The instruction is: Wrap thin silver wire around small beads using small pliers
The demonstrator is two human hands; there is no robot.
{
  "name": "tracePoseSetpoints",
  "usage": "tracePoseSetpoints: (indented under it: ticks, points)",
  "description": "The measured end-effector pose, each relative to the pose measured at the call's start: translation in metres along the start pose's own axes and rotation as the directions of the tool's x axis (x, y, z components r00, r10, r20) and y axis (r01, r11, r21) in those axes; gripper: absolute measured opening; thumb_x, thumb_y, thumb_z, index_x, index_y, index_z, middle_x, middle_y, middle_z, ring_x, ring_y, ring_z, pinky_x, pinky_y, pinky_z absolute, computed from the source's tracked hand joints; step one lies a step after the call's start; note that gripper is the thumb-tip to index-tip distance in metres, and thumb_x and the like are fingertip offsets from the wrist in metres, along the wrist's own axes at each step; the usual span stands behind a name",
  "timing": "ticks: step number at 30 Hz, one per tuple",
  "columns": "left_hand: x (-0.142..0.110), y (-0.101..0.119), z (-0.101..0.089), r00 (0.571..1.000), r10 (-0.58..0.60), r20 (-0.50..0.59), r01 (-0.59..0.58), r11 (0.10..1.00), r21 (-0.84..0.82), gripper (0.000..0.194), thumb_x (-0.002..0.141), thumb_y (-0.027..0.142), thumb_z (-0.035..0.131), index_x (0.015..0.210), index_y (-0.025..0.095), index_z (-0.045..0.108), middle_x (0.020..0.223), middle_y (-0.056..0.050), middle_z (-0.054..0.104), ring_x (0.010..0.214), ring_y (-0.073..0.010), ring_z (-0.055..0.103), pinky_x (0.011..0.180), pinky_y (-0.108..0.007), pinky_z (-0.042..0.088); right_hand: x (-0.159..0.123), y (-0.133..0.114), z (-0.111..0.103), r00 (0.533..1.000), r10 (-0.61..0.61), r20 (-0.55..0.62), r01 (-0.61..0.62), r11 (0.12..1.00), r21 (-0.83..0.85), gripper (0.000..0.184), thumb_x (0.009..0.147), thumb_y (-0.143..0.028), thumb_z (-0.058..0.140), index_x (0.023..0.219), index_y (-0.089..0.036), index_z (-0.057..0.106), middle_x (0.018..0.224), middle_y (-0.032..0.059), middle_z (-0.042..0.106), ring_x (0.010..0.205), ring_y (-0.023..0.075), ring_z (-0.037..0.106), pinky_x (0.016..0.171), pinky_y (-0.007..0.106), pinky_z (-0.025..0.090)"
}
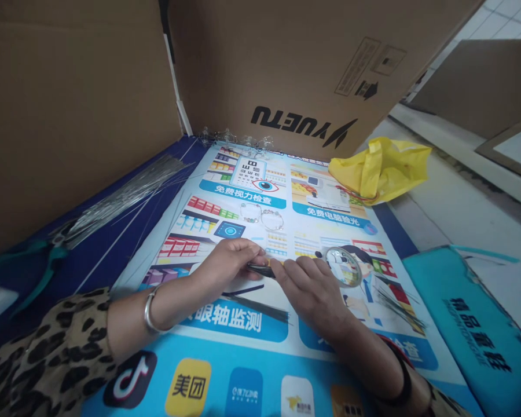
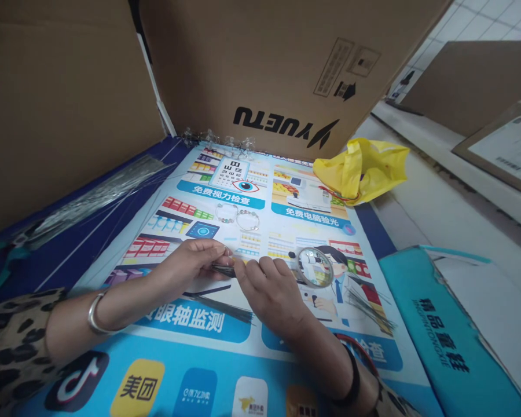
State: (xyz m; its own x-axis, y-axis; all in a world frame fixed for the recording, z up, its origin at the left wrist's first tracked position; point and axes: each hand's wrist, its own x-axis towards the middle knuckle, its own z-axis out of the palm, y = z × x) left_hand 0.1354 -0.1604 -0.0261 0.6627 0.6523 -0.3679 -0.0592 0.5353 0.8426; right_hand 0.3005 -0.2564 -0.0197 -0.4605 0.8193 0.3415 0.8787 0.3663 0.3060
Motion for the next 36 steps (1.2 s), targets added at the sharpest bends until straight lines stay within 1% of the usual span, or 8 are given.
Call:
tracePoseSetpoints:
  ticks: [9,14,18,22,27,30,33,36]
  points:
    - [0.000,0.002,-0.001,0.990,0.142,-0.013,-0.138,0.978,0.159,0.023,0.077,0.036,0.059,0.081,0.014,0.064,0.078,-0.005,0.067,0.076,-0.0166,0.062,0.066,-0.029,0.052,-0.001,0.000,0.005,0.998,0.046,0.031,-0.046,0.999,-0.002,0.022,0.088,-0.021,0.048,0.108,-0.016,0.056,0.076,0.0034,0.059,0.070,0.0178,0.045,0.059,0.034,0.029]
    - [-0.002,0.005,-0.003,0.959,0.281,0.040,-0.273,0.879,0.391,0.023,0.082,0.033,0.051,0.081,0.016,0.066,0.080,-0.004,0.066,0.074,-0.0157,0.061,0.067,-0.028,0.051,-0.001,-0.001,0.007,0.995,0.095,0.027,-0.097,0.991,0.091,0.022,0.088,-0.025,0.049,0.106,-0.016,0.058,0.073,0.0036,0.058,0.069,0.0173,0.046,0.060,0.032,0.032]
    - [-0.003,0.004,-0.007,0.887,0.431,0.164,-0.436,0.670,0.600,0.024,0.085,0.029,0.047,0.082,0.019,0.067,0.084,-0.003,0.069,0.079,-0.0157,0.062,0.074,-0.026,0.048,-0.001,-0.002,0.007,0.984,0.153,0.095,-0.169,0.965,0.198,0.025,0.087,-0.028,0.051,0.108,-0.016,0.057,0.079,0.0046,0.060,0.073,0.0177,0.050,0.063,0.031,0.036]
    - [-0.005,0.002,-0.010,0.787,0.548,0.283,-0.563,0.452,0.692,0.020,0.083,0.024,0.050,0.085,0.022,0.069,0.086,-0.001,0.072,0.080,-0.0154,0.065,0.076,-0.023,0.047,-0.002,-0.003,0.006,0.967,0.177,0.184,-0.225,0.930,0.290,0.026,0.088,-0.032,0.048,0.108,-0.017,0.057,0.084,0.0052,0.062,0.079,0.0181,0.052,0.069,0.030,0.039]
    - [0.000,-0.001,-0.017,0.697,0.594,0.402,-0.656,0.301,0.692,0.022,0.082,0.022,0.050,0.093,0.024,0.068,0.090,0.001,0.072,0.080,-0.0155,0.066,0.074,-0.022,0.049,-0.003,-0.002,0.005,0.951,0.187,0.247,-0.267,0.900,0.346,0.026,0.089,-0.035,0.045,0.104,-0.017,0.057,0.088,0.0058,0.064,0.082,0.0171,0.055,0.073,0.029,0.041]
    - [0.002,-0.002,-0.019,0.658,0.605,0.448,-0.688,0.242,0.684,0.022,0.084,0.022,0.048,0.096,0.023,0.067,0.092,0.001,0.072,0.080,-0.0148,0.066,0.075,-0.022,0.050,-0.003,-0.001,0.004,0.947,0.186,0.264,-0.274,0.894,0.354,0.028,0.090,-0.037,0.043,0.104,-0.017,0.057,0.090,0.0062,0.064,0.084,0.0173,0.055,0.074,0.028,0.041]
    - [0.001,-0.003,-0.019,0.671,0.599,0.436,-0.677,0.257,0.689,0.022,0.084,0.024,0.049,0.095,0.024,0.067,0.092,0.001,0.072,0.081,-0.0155,0.067,0.077,-0.023,0.051,-0.002,-0.001,0.004,0.943,0.186,0.275,-0.279,0.893,0.353,0.030,0.090,-0.038,0.043,0.105,-0.017,0.058,0.091,0.0062,0.064,0.085,0.0176,0.055,0.075,0.028,0.041]
    - [0.001,-0.002,-0.018,0.756,0.569,0.323,-0.588,0.373,0.718,0.021,0.082,0.032,0.051,0.091,0.025,0.068,0.090,0.001,0.072,0.083,-0.0180,0.066,0.079,-0.027,0.051,-0.001,0.002,0.003,0.940,0.187,0.285,-0.283,0.896,0.344,0.032,0.088,-0.040,0.045,0.106,-0.017,0.058,0.091,0.0061,0.063,0.086,0.0184,0.053,0.077,0.029,0.040]
